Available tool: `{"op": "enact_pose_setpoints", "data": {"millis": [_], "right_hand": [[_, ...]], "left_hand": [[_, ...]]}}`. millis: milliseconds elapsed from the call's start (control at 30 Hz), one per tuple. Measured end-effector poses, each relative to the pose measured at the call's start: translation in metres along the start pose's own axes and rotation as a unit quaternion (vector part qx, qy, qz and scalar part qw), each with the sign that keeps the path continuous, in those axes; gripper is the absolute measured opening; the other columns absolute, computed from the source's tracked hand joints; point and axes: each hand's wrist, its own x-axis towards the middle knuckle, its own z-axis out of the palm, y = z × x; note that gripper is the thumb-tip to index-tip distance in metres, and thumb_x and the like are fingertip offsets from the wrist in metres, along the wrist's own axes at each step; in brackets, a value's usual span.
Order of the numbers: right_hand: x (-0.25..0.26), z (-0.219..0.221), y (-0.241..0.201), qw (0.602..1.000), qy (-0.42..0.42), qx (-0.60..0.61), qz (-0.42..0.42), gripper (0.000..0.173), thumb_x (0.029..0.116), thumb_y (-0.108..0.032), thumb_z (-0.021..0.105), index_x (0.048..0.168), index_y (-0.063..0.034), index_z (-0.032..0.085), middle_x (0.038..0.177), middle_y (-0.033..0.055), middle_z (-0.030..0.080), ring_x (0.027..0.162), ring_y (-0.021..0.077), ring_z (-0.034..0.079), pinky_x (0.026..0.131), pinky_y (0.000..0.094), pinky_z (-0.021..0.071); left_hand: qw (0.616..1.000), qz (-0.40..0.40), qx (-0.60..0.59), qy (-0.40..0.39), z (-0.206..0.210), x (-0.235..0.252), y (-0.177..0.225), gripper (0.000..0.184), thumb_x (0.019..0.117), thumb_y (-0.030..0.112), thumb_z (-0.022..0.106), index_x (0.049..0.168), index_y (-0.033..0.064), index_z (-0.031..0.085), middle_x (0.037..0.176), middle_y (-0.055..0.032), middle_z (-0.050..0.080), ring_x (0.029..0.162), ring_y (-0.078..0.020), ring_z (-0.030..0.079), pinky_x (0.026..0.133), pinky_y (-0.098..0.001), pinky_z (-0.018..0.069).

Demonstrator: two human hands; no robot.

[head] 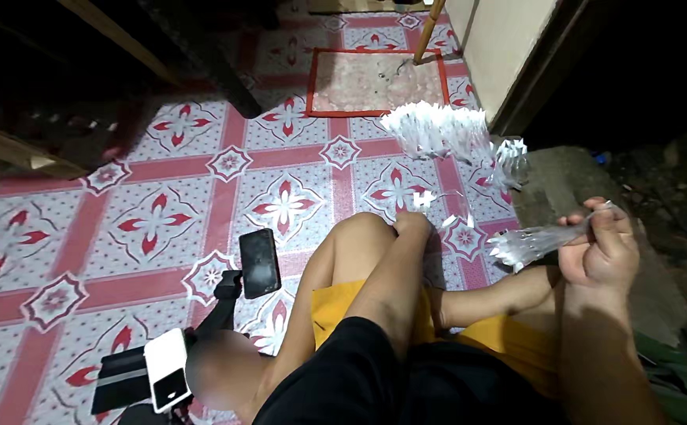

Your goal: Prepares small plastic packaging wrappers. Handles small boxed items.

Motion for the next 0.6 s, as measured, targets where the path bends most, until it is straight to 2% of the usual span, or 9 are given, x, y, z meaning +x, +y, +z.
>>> {"op": "enact_pose_setpoints", "data": {"millis": [67, 100, 200, 267, 300, 367, 433, 500, 600], "right_hand": [[-0.002, 0.0, 0.007, 1.0, -0.003, -0.015, 0.008, 0.024, 0.1085, -0.019, 0.048, 0.125, -0.0101, 0.063, 0.107, 0.0056, 0.069, 0.094, 0.0187, 0.069, 0.089, 0.0386, 0.0598], [-0.003, 0.007, 0.008, 1.0, -0.004, -0.019, 0.014, 0.024, 0.1081, -0.018, 0.049, 0.124, -0.0099, 0.065, 0.107, 0.0055, 0.07, 0.092, 0.0179, 0.07, 0.086, 0.0372, 0.0606], [-0.004, 0.02, 0.013, 0.997, -0.018, -0.062, 0.043, 0.021, 0.1052, -0.016, 0.056, 0.121, -0.0079, 0.068, 0.108, 0.0059, 0.07, 0.084, 0.0156, 0.069, 0.076, 0.0325, 0.0618], [-0.003, 0.017, 0.022, 0.989, -0.062, -0.12, 0.06, 0.019, 0.1025, -0.013, 0.06, 0.117, -0.0052, 0.069, 0.119, 0.0082, 0.068, 0.081, 0.0158, 0.068, 0.07, 0.0307, 0.0614], [-0.003, 0.019, 0.026, 0.981, -0.092, -0.16, 0.069, 0.015, 0.0996, -0.011, 0.064, 0.11, -0.0041, 0.071, 0.126, 0.0096, 0.066, 0.08, 0.0161, 0.068, 0.067, 0.0306, 0.0614], [-0.006, 0.025, 0.028, 0.941, -0.164, -0.272, 0.119, 0.009, 0.0941, -0.011, 0.07, 0.099, -0.007, 0.076, 0.141, 0.0062, 0.06, 0.083, 0.0154, 0.07, 0.067, 0.0306, 0.0619], [-0.009, 0.03, 0.031, 0.881, -0.235, -0.364, 0.192, 0.008, 0.094, -0.017, 0.071, 0.097, -0.0143, 0.078, 0.149, -0.0014, 0.055, 0.093, 0.0137, 0.072, 0.072, 0.0316, 0.0634], [-0.014, 0.033, 0.041, 0.845, -0.268, -0.396, 0.24, 0.008, 0.095, -0.021, 0.071, 0.099, -0.0178, 0.078, 0.144, -0.0028, 0.059, 0.089, 0.0117, 0.072, 0.071, 0.031, 0.0632], [-0.017, 0.034, 0.053, 0.838, -0.271, -0.402, 0.251, 0.01, 0.0956, -0.025, 0.071, 0.1, -0.0185, 0.078, 0.109, -0.0015, 0.072, 0.08, 0.0106, 0.07, 0.068, 0.0292, 0.0614]], "left_hand": [[0.997, 0.063, -0.023, 0.034, 0.007, 0.026, -0.006, 0.039, 0.1017, 0.029, 0.059, 0.12, -0.0042, 0.068, 0.133, -0.0285, 0.061, 0.126, -0.0473, 0.057, 0.097, -0.0707, 0.046], [0.995, 0.09, -0.024, 0.043, 0.006, 0.029, -0.006, 0.037, 0.1014, 0.029, 0.059, 0.117, -0.003, 0.069, 0.129, -0.0277, 0.064, 0.122, -0.047, 0.06, 0.093, -0.071, 0.0477], [0.989, 0.144, -0.024, 0.037, -0.016, 0.004, 0.002, 0.035, 0.1064, 0.023, 0.052, 0.118, -0.0075, 0.067, 0.124, -0.0314, 0.064, 0.118, -0.048, 0.061, 0.097, -0.0694, 0.0454], [0.979, 0.197, -0.011, 0.042, -0.025, -0.003, 0.0, 0.039, 0.1078, 0.028, 0.048, 0.113, -0.0051, 0.069, 0.115, -0.0303, 0.067, 0.112, -0.0474, 0.064, 0.092, -0.0707, 0.0465], [0.972, 0.231, -0.006, 0.038, -0.028, -0.007, -0.003, 0.04, 0.1076, 0.031, 0.049, 0.114, -0.0022, 0.07, 0.113, -0.0281, 0.068, 0.11, -0.0459, 0.064, 0.091, -0.0708, 0.0466], [0.953, 0.303, 0.024, 0.011, -0.036, -0.02, -0.006, 0.038, 0.1067, 0.034, 0.052, 0.117, 0.0017, 0.07, 0.113, -0.0245, 0.069, 0.111, -0.0427, 0.065, 0.094, -0.0696, 0.0471], [0.927, 0.373, 0.042, -0.016, -0.044, -0.038, -0.005, 0.037, 0.1065, 0.035, 0.055, 0.115, 0.002, 0.071, 0.108, -0.0218, 0.07, 0.106, -0.039, 0.066, 0.093, -0.0659, 0.0478], [0.907, 0.418, 0.026, -0.041, -0.047, -0.048, -0.004, 0.036, 0.1061, 0.035, 0.056, 0.111, 0.002, 0.071, 0.101, -0.0183, 0.069, 0.098, -0.0335, 0.066, 0.09, -0.0609, 0.0493], [0.885, 0.46, -0.044, -0.063, -0.045, -0.046, -0.006, 0.029, 0.1045, 0.029, 0.06, 0.106, 0.0018, 0.071, 0.093, -0.0127, 0.07, 0.087, -0.023, 0.066, 0.085, -0.0501, 0.0533]]}}
